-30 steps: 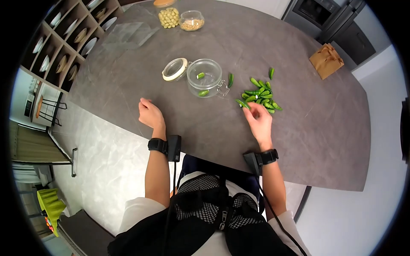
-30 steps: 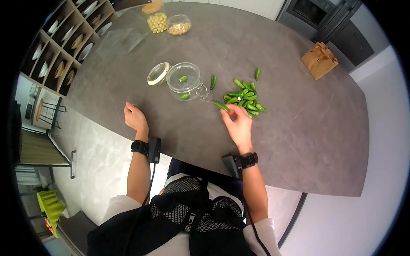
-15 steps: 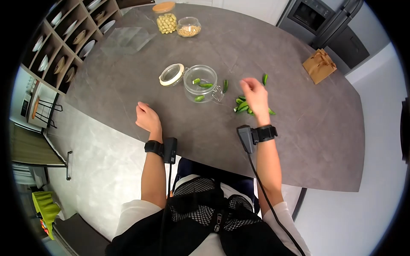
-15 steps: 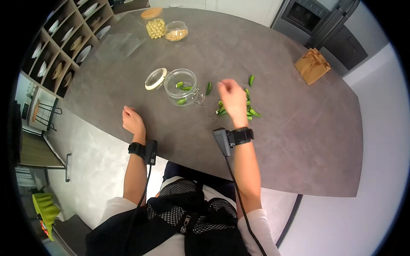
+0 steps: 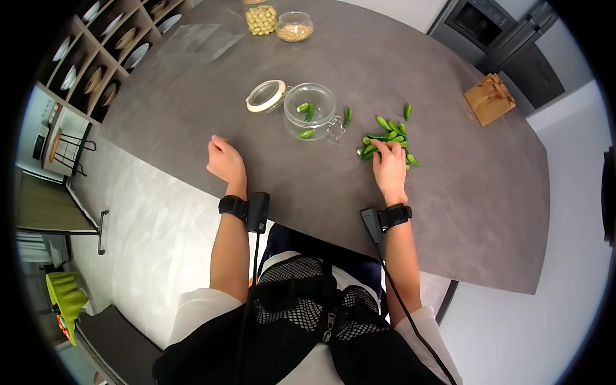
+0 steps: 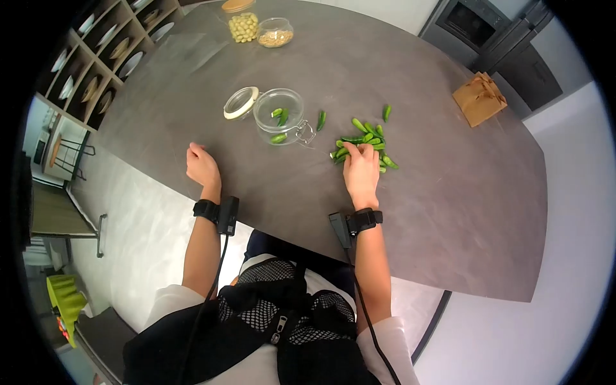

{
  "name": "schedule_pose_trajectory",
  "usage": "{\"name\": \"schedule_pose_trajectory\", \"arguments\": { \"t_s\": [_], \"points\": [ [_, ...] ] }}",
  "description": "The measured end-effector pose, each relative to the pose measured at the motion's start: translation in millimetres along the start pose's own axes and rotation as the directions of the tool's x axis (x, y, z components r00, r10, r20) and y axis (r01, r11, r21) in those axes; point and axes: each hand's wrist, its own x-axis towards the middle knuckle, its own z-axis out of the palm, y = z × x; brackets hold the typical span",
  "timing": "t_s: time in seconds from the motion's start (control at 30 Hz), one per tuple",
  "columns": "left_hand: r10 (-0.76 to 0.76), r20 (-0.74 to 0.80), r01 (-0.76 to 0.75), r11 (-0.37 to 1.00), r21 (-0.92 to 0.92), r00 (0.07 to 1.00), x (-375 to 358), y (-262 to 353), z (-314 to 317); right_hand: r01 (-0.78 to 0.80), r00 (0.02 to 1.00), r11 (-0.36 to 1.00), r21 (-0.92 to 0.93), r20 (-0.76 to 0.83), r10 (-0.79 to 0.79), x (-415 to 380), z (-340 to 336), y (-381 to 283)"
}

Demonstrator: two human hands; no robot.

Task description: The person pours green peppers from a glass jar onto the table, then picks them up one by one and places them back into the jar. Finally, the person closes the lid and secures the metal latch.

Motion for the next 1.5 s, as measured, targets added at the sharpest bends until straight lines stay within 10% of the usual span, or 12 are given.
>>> {"name": "schedule_pose_trajectory", "arguments": {
  "t_s": [0.33,0.73,1.13,1.5],
  "points": [
    [0.003,0.010,-0.003,1.000,-0.003,1.000,3.8,-7.0,5.3,0.131,0.989,0.991,-0.027,0.074,-0.128,10.1,-10.8,6.2],
    [0.030,0.002,-0.030,1.000,-0.004,1.000,3.6,-7.2,5.3,0.107,0.984,0.839,0.534,0.063,-0.166,65.5,-11.5,-91.7],
    [-0.022,0.034,0.022,1.000,0.011,0.999,4.1,-6.3,4.9,-0.153,0.987,0.985,0.083,0.055,0.149,31.8,-34.6,26.7],
    [-0.022,0.022,0.022,1.000,0.001,1.000,5.2,-9.6,6.6,-0.187,0.969,0.981,0.054,0.173,0.175,3.6,-30.4,42.4]
  ]
}}
